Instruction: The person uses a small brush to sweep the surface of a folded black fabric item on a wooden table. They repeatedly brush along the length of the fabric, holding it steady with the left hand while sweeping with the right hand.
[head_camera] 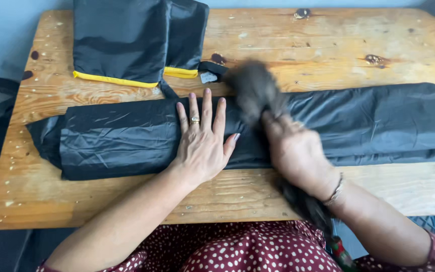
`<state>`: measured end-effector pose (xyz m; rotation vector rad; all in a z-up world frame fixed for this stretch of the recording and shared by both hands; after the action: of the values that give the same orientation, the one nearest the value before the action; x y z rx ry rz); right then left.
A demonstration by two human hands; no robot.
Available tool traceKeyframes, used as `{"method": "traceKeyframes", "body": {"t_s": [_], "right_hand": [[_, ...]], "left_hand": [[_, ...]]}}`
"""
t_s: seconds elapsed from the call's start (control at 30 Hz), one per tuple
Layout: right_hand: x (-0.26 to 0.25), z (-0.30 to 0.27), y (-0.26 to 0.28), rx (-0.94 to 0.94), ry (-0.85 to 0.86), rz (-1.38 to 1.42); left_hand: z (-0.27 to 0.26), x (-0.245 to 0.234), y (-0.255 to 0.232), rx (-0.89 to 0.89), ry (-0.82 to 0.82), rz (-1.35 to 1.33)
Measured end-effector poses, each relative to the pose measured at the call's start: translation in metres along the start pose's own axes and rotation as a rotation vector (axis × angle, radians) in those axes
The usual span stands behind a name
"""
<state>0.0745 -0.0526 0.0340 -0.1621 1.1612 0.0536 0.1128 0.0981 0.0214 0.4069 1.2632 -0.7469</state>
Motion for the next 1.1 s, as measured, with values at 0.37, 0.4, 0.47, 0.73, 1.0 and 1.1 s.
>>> {"method": "traceKeyframes", "body": {"t_s": [0.37, 0.4, 0.47, 0.73, 1.0, 1.1], "right_hand": [[0.032, 0.022, -0.109, 0.092, 0.061, -0.241], [0.038, 0.028, -0.127, 0.152, 0.131, -0.075], [0.033, 0.030, -0.110, 0.111, 0.138, -0.089], [-0.023, -0.010, 0.067, -0.293, 0.185, 0.420], [0.017, 0.006, -0.052, -0.041, 0.018, -0.394], [0.031, 0.018, -0.116, 0.169, 0.161, -0.127]], "left_hand": [[-0.004, 0.001, 0.008, -0.003, -0.048, -0.027], [-0.004, 0.001, 0.009, -0.011, -0.078, 0.010], [-0.006, 0.003, 0.009, -0.012, -0.094, -0.006], [-0.009, -0.009, 0.012, -0.024, -0.223, -0.174], [-0.014, -0.008, 0.011, 0.003, -0.200, -0.191], [-0.013, -0.008, 0.007, 0.004, -0.191, -0.204]]}}
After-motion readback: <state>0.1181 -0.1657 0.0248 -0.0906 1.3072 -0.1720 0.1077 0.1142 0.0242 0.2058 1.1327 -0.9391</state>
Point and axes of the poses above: each hand's wrist, its own z-axis towards the middle knuckle, its own x-axis out of the palm, y = z × x, the point moved 9 cm from there along z, towards the middle knuckle, and after that the axes turned 9 degrees about x, right-handed, at the moved point
